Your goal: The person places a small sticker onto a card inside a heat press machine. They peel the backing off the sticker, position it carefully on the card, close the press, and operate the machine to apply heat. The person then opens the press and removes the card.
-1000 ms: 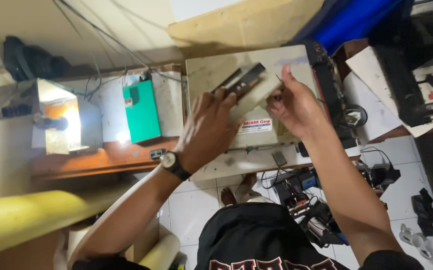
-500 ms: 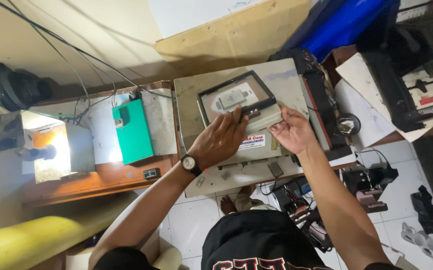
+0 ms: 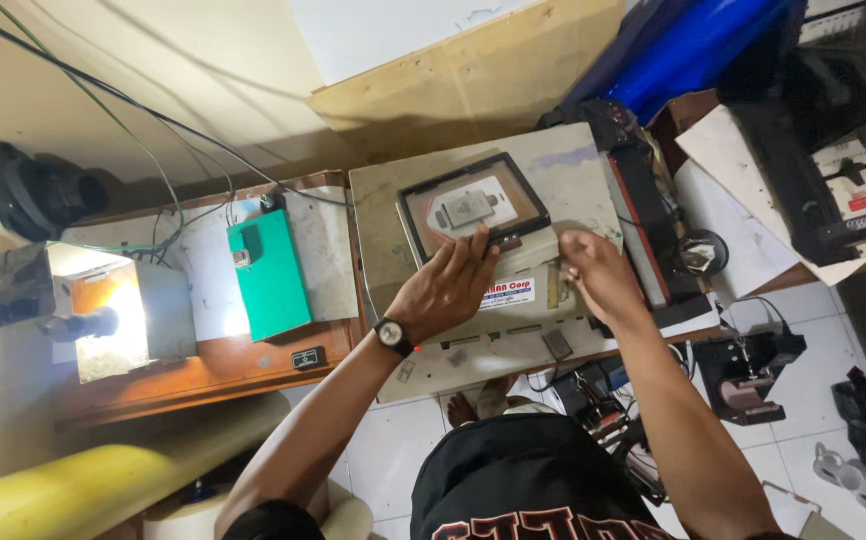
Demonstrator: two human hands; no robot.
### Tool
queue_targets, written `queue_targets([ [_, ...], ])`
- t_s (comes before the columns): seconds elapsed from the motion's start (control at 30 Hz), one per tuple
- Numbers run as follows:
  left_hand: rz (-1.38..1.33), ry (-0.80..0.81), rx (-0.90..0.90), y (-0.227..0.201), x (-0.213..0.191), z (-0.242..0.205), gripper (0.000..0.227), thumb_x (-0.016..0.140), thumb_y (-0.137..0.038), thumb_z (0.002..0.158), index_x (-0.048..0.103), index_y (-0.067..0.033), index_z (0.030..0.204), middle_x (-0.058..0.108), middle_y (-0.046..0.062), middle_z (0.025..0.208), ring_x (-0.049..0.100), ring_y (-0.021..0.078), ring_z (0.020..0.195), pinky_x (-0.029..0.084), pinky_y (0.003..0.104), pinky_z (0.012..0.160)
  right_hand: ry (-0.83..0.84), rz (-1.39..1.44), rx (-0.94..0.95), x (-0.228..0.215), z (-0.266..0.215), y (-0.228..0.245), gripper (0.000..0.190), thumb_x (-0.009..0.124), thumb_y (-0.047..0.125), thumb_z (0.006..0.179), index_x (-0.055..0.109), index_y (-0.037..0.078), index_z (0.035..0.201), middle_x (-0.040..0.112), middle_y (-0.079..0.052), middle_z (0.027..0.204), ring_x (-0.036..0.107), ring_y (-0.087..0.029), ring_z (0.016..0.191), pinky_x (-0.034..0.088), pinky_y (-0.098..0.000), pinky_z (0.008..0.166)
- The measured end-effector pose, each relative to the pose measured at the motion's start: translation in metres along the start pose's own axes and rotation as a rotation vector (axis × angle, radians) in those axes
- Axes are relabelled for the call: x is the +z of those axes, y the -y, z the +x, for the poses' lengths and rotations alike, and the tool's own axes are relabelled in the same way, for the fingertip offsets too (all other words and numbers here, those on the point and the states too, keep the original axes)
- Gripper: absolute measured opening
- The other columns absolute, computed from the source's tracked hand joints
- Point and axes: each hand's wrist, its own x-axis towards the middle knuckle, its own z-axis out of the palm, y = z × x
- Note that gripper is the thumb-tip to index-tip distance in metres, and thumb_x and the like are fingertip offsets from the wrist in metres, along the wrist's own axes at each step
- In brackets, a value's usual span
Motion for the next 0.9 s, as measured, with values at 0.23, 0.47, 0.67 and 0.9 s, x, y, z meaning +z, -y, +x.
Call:
queue_targets([
  [0.23, 0.04, -0.027, -0.005, -0.019, 0.015, -0.026, 0.035, 0.046, -0.007, 0.102, 0.063, 0.0067, 0.13, 0.066, 0.035, 0.124, 0.065, 0.0425, 0.101, 0.053, 0.045, 0.089, -0.093, -0.687, -0.423, 0.013, 0.007, 0.037, 0.034, 0.043, -0.019, 0.097, 0.064, -0.005, 0.12, 0.065, -0.018, 0.093, 0.065, -0.03, 0.092, 0.053, -0.0429, 0.087],
  [0.47, 0.024, -0.09, -0.06, -0.027, 0.02, -0.032, 0.033, 0.047, -0.004, 0.101, 0.066, 0.003, 0.127, 0.066, 0.031, 0.129, 0.068, 0.04, 0.105, 0.055, 0.044, 0.094, -0.286, -1.002, -0.935, 0.005, 0.052, 0.009, 0.01, 0.08, 0.007, 0.098, 0.074, 0.002, 0.105, 0.06, -0.013, 0.107, 0.071, -0.038, 0.099, 0.061, -0.0399, 0.08],
  [0.67, -0.01, -0.117, -0.122, -0.03, 0.018, -0.029, 0.029, 0.048, -0.005, 0.103, 0.067, 0.0012, 0.125, 0.066, 0.03, 0.13, 0.067, 0.0398, 0.105, 0.055, 0.044, 0.095, -0.25, -1.148, -0.954, -0.017, 0.071, -0.007, 0.013, 0.084, 0.011, 0.094, 0.076, 0.005, 0.103, 0.068, -0.011, 0.091, 0.07, -0.035, 0.091, 0.058, -0.0415, 0.079],
  [0.9, -0.121, -0.068, -0.197, -0.029, 0.003, -0.023, 0.032, 0.05, -0.019, 0.107, 0.064, -0.0022, 0.131, 0.066, 0.027, 0.128, 0.065, 0.0378, 0.105, 0.054, 0.046, 0.097, -0.255, -1.092, -0.856, 0.003, 0.062, -0.004, 0.044, 0.083, 0.009, 0.092, 0.064, -0.007, 0.129, 0.066, -0.026, 0.101, 0.063, -0.047, 0.101, 0.053, -0.0534, 0.088],
])
